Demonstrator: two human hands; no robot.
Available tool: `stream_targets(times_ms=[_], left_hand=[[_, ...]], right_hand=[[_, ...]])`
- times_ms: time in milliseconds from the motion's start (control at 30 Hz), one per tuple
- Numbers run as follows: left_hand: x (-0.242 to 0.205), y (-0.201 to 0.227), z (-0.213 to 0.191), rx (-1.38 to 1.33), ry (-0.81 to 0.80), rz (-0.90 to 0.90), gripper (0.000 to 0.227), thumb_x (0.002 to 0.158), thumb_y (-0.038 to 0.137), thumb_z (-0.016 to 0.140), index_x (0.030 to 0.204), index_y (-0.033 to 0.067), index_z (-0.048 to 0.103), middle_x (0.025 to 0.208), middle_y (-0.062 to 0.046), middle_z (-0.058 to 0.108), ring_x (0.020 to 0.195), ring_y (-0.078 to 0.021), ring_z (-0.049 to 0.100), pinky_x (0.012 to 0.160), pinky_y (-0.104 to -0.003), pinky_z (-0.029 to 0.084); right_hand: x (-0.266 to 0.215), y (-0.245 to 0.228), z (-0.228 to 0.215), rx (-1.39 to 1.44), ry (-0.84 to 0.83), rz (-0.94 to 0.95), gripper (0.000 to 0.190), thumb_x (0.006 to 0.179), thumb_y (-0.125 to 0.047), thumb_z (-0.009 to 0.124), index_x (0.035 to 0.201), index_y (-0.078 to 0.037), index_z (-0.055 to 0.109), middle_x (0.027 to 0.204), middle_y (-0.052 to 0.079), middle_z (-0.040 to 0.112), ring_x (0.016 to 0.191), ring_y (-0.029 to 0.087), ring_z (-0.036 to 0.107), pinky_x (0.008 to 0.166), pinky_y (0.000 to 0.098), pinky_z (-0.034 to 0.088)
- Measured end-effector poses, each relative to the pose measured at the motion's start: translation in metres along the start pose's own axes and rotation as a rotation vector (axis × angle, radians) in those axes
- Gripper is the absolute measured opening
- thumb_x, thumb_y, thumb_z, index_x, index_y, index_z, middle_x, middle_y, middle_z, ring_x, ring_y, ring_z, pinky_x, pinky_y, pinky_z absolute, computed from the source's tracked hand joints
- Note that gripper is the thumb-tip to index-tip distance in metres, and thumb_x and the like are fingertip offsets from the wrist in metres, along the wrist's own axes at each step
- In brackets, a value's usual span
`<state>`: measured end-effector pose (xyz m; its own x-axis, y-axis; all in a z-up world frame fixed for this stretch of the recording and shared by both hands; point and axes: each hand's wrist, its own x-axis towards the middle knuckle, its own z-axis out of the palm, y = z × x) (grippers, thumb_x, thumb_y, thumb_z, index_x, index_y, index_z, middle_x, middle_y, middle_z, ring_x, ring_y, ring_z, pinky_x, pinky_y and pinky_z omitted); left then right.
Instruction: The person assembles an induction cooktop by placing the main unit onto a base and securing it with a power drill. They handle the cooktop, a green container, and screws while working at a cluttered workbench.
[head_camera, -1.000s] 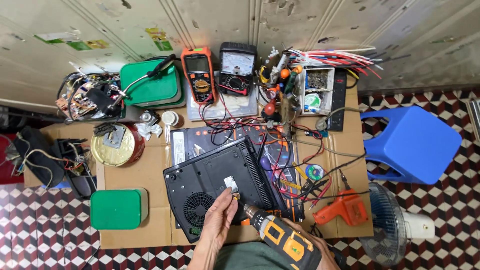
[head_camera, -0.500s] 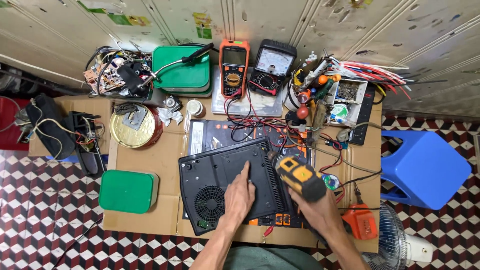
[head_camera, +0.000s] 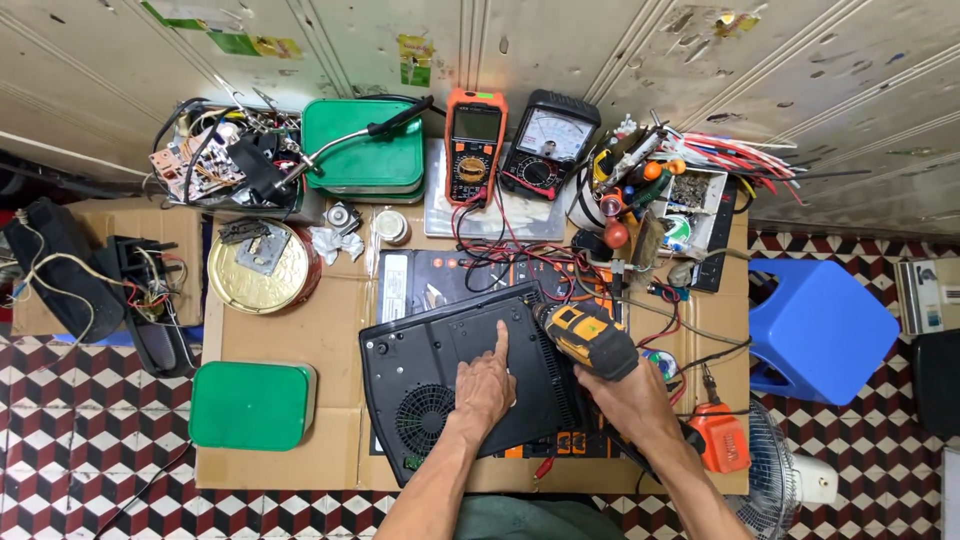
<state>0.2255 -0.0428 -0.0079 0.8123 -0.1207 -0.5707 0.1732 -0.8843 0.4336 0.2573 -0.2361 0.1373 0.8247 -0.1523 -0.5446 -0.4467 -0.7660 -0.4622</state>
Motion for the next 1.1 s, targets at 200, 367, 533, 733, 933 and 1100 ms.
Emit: stream_targets(times_ms=[200, 367, 533, 733, 933, 1100], left_hand=[[0.000, -0.001, -0.003, -0.011, -0.030, 0.008, 0.096, 0.089, 0.019, 0.065, 0.164, 0.0121, 0.005, 0.118, -0.016, 0.067, 0.108, -0.0330, 0.066, 0.099, -0.050, 0.046], [-0.001, -0.001, -0.005, -0.004, -0.037, 0.016, 0.096, 0.090, 0.017, 0.064, 0.164, 0.0108, 0.005, 0.119, -0.017, 0.067, 0.109, -0.0337, 0.066, 0.100, -0.050, 0.046], [0.000, -0.001, -0.004, -0.009, -0.045, 0.014, 0.097, 0.089, 0.017, 0.065, 0.164, 0.0101, 0.005, 0.118, -0.017, 0.067, 0.108, -0.0334, 0.066, 0.099, -0.049, 0.046], [0.000, -0.001, -0.006, -0.012, -0.061, 0.008, 0.097, 0.089, 0.017, 0.065, 0.165, 0.0096, 0.004, 0.116, -0.017, 0.068, 0.107, -0.0331, 0.067, 0.099, -0.049, 0.046], [0.002, -0.003, 0.000, -0.021, -0.030, 0.022, 0.098, 0.088, 0.018, 0.066, 0.164, 0.0097, 0.005, 0.116, -0.018, 0.068, 0.106, -0.0342, 0.067, 0.098, -0.049, 0.046], [0.002, -0.005, -0.001, -0.009, -0.033, 0.022, 0.097, 0.089, 0.018, 0.066, 0.164, 0.0088, 0.006, 0.114, -0.018, 0.068, 0.104, -0.0345, 0.067, 0.097, -0.049, 0.047]], right_hand=[[0.010, -0.014, -0.005, 0.047, 0.029, -0.091, 0.036, 0.077, -0.025, 0.080, 0.107, -0.006, 0.075, 0.097, 0.016, 0.079, 0.094, 0.030, 0.078, 0.079, 0.0425, 0.059], [0.020, -0.031, -0.012, -0.080, -0.038, -0.089, 0.035, 0.077, -0.027, 0.079, 0.104, -0.006, 0.075, 0.094, 0.019, 0.078, 0.092, 0.034, 0.077, 0.080, 0.0429, 0.058], [0.030, -0.049, -0.017, -0.239, -0.053, 0.018, 0.039, 0.077, -0.032, 0.080, 0.104, -0.005, 0.075, 0.097, 0.022, 0.076, 0.093, 0.038, 0.075, 0.083, 0.0460, 0.058], [0.031, -0.082, -0.028, -0.357, -0.142, -0.063, 0.043, 0.078, -0.026, 0.075, 0.119, -0.015, 0.067, 0.103, 0.019, 0.076, 0.099, 0.040, 0.071, 0.088, 0.0496, 0.056], [0.039, -0.094, -0.037, -0.345, -0.214, 0.015, 0.059, 0.078, -0.031, 0.079, 0.132, -0.025, 0.058, 0.112, 0.015, 0.075, 0.108, 0.038, 0.070, 0.093, 0.0496, 0.055], [0.039, -0.092, -0.034, -0.352, -0.204, 0.012, 0.059, 0.078, -0.032, 0.079, 0.133, -0.027, 0.058, 0.115, 0.015, 0.074, 0.110, 0.038, 0.068, 0.093, 0.0493, 0.054]])
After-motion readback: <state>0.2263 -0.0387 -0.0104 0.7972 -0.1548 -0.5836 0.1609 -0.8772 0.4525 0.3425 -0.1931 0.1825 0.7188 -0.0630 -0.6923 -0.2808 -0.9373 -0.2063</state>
